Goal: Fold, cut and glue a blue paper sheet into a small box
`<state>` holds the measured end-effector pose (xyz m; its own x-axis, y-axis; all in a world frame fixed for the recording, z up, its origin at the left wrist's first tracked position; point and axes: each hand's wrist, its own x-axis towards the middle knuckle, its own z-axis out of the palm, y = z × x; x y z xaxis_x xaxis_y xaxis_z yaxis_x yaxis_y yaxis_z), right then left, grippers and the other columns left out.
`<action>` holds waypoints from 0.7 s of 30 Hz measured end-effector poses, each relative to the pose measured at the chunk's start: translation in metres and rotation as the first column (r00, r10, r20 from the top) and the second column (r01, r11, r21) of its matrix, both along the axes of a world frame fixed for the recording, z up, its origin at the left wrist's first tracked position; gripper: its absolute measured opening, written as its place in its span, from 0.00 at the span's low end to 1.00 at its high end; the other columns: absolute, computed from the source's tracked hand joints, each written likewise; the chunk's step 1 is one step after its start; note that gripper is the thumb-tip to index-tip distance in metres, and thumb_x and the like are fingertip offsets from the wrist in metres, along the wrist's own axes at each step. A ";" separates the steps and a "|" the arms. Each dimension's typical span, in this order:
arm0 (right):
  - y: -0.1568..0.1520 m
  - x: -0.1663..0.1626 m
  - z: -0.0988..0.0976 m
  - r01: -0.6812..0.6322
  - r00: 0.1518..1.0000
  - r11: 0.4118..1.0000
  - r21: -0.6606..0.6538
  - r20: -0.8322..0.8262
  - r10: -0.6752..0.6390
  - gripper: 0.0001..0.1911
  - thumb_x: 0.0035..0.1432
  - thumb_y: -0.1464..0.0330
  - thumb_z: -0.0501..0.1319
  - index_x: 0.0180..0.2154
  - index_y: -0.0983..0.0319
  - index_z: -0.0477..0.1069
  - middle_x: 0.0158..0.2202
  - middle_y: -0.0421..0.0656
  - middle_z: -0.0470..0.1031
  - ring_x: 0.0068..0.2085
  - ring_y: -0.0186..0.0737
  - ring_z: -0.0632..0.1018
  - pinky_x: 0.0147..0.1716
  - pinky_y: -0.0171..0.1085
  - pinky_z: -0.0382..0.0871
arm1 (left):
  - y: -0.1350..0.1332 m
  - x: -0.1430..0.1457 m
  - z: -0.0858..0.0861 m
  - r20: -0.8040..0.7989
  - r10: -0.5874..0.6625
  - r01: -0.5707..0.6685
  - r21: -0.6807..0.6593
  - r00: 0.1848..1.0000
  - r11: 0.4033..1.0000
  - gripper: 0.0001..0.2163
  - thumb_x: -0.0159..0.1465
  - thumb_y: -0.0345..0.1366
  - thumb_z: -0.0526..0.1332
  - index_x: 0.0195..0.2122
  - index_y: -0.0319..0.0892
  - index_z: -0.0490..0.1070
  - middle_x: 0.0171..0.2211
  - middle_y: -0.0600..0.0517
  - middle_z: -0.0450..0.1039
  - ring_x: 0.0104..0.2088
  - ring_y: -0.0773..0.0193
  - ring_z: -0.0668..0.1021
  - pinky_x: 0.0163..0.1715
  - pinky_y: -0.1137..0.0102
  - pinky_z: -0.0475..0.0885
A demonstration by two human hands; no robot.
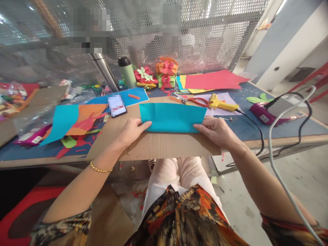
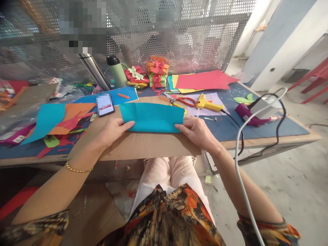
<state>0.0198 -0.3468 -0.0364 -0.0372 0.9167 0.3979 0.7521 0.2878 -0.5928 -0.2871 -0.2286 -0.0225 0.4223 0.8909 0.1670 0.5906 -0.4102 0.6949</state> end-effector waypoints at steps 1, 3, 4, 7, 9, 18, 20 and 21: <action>0.003 -0.001 -0.001 0.047 0.998 0.998 -0.042 -0.045 -0.049 0.34 0.66 0.42 0.55 0.19 0.57 0.52 0.21 0.38 0.59 0.26 0.35 0.64 0.27 0.37 0.58 | 0.002 0.003 0.000 0.000 0.027 -0.027 0.001 1.000 1.000 0.22 0.63 0.47 0.64 0.18 0.44 0.58 0.20 0.57 0.56 0.25 0.67 0.61 0.27 0.69 0.55; 0.009 -0.003 -0.004 0.116 0.989 0.988 -0.098 -0.084 -0.124 0.32 0.64 0.43 0.56 0.20 0.57 0.51 0.21 0.37 0.55 0.25 0.34 0.60 0.26 0.37 0.55 | 0.005 0.007 0.001 -0.001 0.065 -0.065 0.015 0.998 0.998 0.23 0.62 0.46 0.65 0.18 0.45 0.53 0.20 0.58 0.51 0.25 0.68 0.57 0.27 0.69 0.51; 0.012 -0.003 -0.005 0.145 0.985 0.984 -0.105 -0.076 -0.153 0.31 0.64 0.44 0.57 0.20 0.57 0.52 0.20 0.36 0.54 0.25 0.34 0.59 0.26 0.37 0.54 | 0.006 0.009 0.000 0.004 0.077 -0.077 0.029 0.997 0.997 0.23 0.62 0.45 0.66 0.19 0.46 0.52 0.20 0.58 0.49 0.24 0.69 0.56 0.27 0.68 0.50; 0.018 -0.003 -0.011 0.227 0.973 0.972 -0.066 -0.027 -0.229 0.21 0.60 0.51 0.61 0.24 0.57 0.63 0.19 0.36 0.60 0.25 0.35 0.63 0.27 0.37 0.55 | 0.009 0.011 -0.004 0.028 0.074 -0.076 0.064 0.997 0.995 0.22 0.60 0.42 0.66 0.21 0.46 0.51 0.21 0.60 0.48 0.25 0.69 0.55 0.27 0.68 0.48; 0.020 -0.002 -0.015 0.256 0.967 0.966 -0.048 -0.007 -0.256 0.15 0.59 0.54 0.63 0.30 0.57 0.69 0.22 0.38 0.69 0.26 0.38 0.69 0.28 0.37 0.58 | 0.011 0.010 -0.009 0.036 0.055 -0.057 0.056 0.998 0.997 0.20 0.61 0.41 0.66 0.23 0.46 0.52 0.22 0.60 0.50 0.25 0.69 0.56 0.27 0.69 0.49; 0.019 -0.003 -0.023 0.285 0.957 0.958 -0.033 0.063 -0.283 0.34 0.61 0.58 0.64 0.66 0.63 0.66 0.27 0.39 0.78 0.30 0.45 0.78 0.32 0.40 0.65 | 0.014 0.010 -0.028 0.102 0.078 -0.083 0.044 0.992 0.996 0.29 0.59 0.39 0.68 0.62 0.41 0.66 0.32 0.57 0.67 0.33 0.64 0.72 0.35 0.68 0.67; 0.018 -0.003 -0.023 0.278 0.958 0.960 -0.021 0.086 -0.275 0.31 0.62 0.59 0.63 0.64 0.61 0.68 0.28 0.40 0.79 0.30 0.44 0.78 0.31 0.39 0.65 | 0.012 0.010 -0.029 0.068 0.070 -0.075 0.082 0.995 0.994 0.35 0.60 0.37 0.68 0.69 0.42 0.62 0.32 0.57 0.68 0.32 0.64 0.72 0.36 0.67 0.68; 0.017 -0.004 -0.023 0.269 0.958 0.963 -0.024 0.105 -0.266 0.27 0.63 0.60 0.62 0.61 0.60 0.71 0.29 0.40 0.79 0.29 0.43 0.78 0.31 0.39 0.64 | 0.010 0.010 -0.029 0.044 0.065 -0.069 0.104 0.997 0.992 0.36 0.61 0.37 0.67 0.71 0.43 0.61 0.33 0.56 0.69 0.33 0.63 0.72 0.37 0.67 0.70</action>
